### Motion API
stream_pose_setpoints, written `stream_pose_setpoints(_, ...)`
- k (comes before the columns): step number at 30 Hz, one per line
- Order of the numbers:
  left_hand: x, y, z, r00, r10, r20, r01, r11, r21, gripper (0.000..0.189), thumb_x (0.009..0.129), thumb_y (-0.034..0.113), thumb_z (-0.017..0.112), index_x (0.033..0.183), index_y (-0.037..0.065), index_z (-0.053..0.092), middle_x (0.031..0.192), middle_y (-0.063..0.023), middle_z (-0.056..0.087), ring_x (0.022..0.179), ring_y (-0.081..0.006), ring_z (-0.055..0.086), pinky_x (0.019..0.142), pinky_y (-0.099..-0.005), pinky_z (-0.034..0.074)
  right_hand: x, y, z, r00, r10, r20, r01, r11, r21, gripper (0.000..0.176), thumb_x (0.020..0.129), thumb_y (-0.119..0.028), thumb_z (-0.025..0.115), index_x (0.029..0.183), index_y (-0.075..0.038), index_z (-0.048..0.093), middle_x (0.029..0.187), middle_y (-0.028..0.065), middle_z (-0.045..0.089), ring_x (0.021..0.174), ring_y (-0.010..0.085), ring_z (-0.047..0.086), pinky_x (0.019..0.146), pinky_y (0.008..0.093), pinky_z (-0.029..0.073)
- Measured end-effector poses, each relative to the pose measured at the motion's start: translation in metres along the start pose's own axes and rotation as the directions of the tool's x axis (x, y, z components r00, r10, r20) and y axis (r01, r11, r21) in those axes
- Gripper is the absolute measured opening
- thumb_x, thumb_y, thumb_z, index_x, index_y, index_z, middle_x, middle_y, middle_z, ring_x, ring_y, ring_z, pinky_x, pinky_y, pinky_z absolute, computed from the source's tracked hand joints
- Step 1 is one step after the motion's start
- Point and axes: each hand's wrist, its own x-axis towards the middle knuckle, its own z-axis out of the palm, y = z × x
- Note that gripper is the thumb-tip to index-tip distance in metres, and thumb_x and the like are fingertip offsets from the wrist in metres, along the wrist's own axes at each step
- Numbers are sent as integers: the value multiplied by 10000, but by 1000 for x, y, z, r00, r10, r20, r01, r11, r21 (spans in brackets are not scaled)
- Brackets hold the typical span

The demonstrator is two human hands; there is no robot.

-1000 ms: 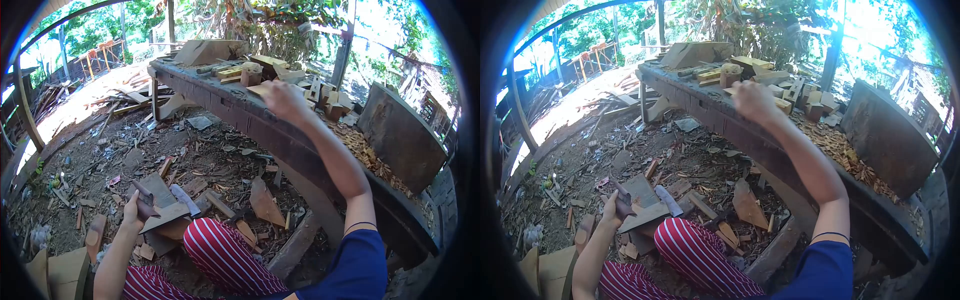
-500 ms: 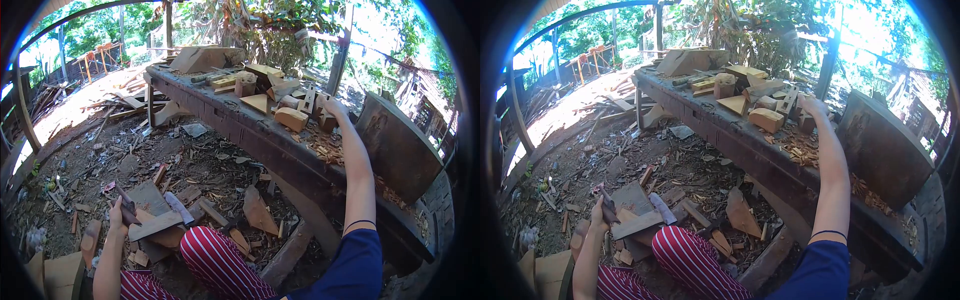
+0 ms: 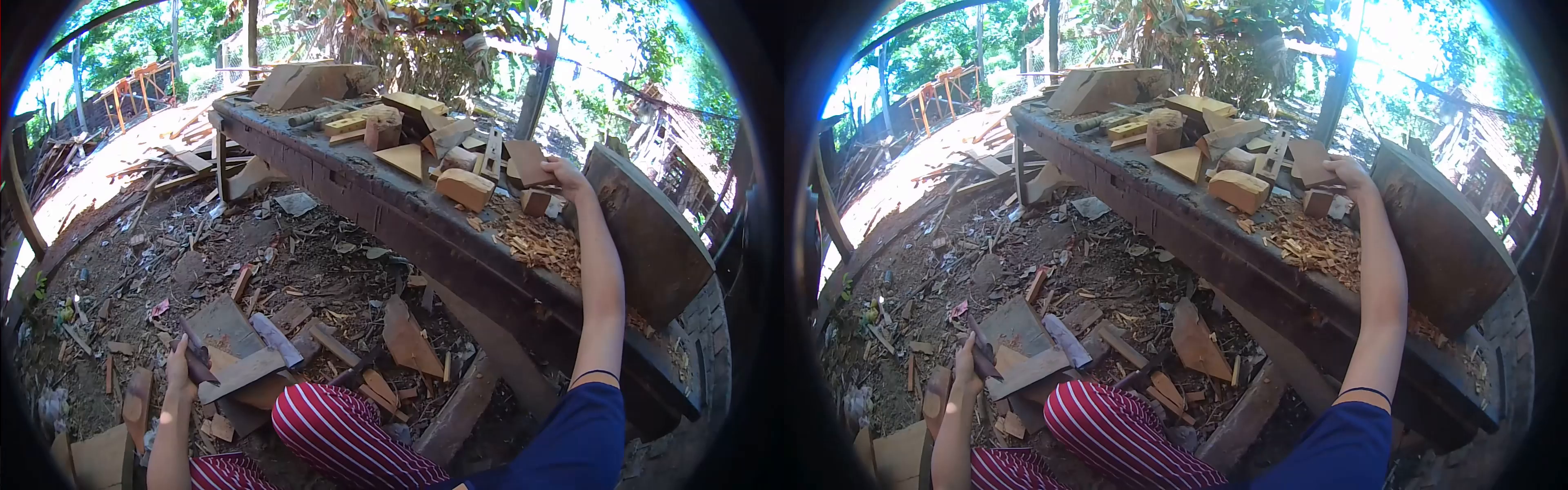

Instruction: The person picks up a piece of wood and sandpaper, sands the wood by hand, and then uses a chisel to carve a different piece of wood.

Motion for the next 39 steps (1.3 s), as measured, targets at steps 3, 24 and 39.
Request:
stream_pose_setpoints(3, 7, -5, 1, 999, -24, 26, 24, 999, -22, 233, 942, 306, 586, 996, 89, 522, 792, -66, 608, 627, -194, 611, 509, -354, 546, -22, -15, 2, 995, -49, 83, 43, 996, 74, 374, 931, -189, 554, 1292, -94, 531, 996, 9, 637, 814, 137, 626, 681, 320, 503)
stream_pose_setpoints(24, 12, -4, 2, 1000, -9, -6, 9, 998, -57, 202, 961, 282, 560, 960, 88, 504, 738, -73, 589, 580, -209, 602, 522, -370, 546, -48, -85, 77, 932, -242, 269, 173, 951, 256, 398, 965, -181, 528, 1334, -31, 514, 1117, 82, 631, 972, 164, 644, 824, 327, 556)
stream_pose_setpoints(39, 15, -9, 12, 1000, -23, 8, 23, 1000, 7, 219, 955, 279, 573, 954, 72, 500, 722, -85, 588, 575, -220, 612, 514, -375, 551, 33, -156, 242, 839, -348, 418, 493, 812, -312, 340, 937, -232, 570, 1217, -50, 633, 974, 44, 645, 838, 120, 620, 688, 299, 509)
